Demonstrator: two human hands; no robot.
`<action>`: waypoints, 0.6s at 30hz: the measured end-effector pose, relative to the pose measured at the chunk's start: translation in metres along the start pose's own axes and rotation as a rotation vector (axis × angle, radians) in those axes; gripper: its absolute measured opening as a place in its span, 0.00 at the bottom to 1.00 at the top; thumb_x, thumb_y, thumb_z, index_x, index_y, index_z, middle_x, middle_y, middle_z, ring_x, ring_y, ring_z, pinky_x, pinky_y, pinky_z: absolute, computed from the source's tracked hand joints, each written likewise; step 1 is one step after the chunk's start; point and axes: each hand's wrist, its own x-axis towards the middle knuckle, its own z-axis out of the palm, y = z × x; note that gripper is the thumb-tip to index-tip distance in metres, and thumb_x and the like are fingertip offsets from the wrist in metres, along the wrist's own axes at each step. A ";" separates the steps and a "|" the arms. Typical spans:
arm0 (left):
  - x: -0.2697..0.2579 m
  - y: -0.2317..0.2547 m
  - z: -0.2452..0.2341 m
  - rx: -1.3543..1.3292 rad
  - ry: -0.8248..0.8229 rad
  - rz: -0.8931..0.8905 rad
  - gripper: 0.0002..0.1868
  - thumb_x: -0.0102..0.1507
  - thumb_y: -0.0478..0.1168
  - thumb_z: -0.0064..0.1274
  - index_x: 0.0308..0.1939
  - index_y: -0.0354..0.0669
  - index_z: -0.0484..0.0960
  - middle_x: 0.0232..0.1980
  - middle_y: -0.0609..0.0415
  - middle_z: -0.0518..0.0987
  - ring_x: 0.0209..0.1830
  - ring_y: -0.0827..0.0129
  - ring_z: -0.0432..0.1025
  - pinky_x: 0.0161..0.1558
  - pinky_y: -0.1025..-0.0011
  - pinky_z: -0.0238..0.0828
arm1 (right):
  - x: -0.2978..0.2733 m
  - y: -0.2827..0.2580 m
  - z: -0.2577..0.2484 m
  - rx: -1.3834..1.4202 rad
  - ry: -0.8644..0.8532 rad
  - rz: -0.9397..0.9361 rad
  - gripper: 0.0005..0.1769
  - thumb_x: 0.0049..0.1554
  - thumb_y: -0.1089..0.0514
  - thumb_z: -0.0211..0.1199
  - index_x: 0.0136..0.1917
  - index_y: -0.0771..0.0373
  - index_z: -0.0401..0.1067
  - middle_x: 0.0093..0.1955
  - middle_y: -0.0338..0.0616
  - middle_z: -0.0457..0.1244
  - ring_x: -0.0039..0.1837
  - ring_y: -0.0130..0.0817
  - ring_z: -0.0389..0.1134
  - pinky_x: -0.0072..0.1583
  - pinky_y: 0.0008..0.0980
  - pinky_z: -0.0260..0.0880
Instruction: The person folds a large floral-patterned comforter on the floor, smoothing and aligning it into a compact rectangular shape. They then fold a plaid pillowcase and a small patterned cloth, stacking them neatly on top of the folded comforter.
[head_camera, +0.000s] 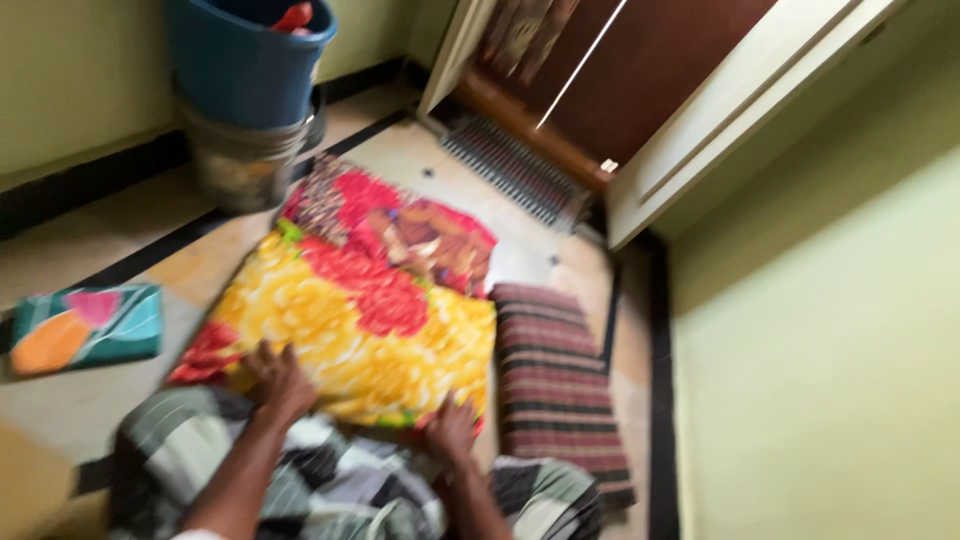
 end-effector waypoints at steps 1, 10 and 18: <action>-0.001 -0.003 -0.001 0.074 0.046 0.060 0.51 0.52 0.46 0.58 0.77 0.43 0.54 0.80 0.26 0.40 0.78 0.19 0.32 0.73 0.30 0.29 | 0.001 -0.001 -0.003 0.017 -0.035 0.051 0.46 0.54 0.53 0.62 0.79 0.65 0.47 0.75 0.83 0.45 0.77 0.75 0.46 0.76 0.60 0.45; 0.013 -0.003 0.017 0.049 -0.117 -0.064 0.54 0.53 0.51 0.59 0.78 0.55 0.47 0.84 0.38 0.31 0.79 0.19 0.24 0.67 0.25 0.44 | 0.003 -0.003 -0.001 -0.007 -0.090 0.074 0.49 0.55 0.50 0.63 0.82 0.58 0.43 0.77 0.83 0.41 0.77 0.79 0.43 0.76 0.66 0.41; 0.014 -0.001 0.035 0.140 -0.119 -0.057 0.54 0.56 0.58 0.59 0.80 0.54 0.47 0.85 0.32 0.30 0.80 0.15 0.26 0.65 0.24 0.52 | 0.008 -0.007 0.006 -0.151 -0.106 0.148 0.57 0.48 0.45 0.69 0.81 0.52 0.40 0.78 0.78 0.39 0.78 0.75 0.41 0.77 0.66 0.40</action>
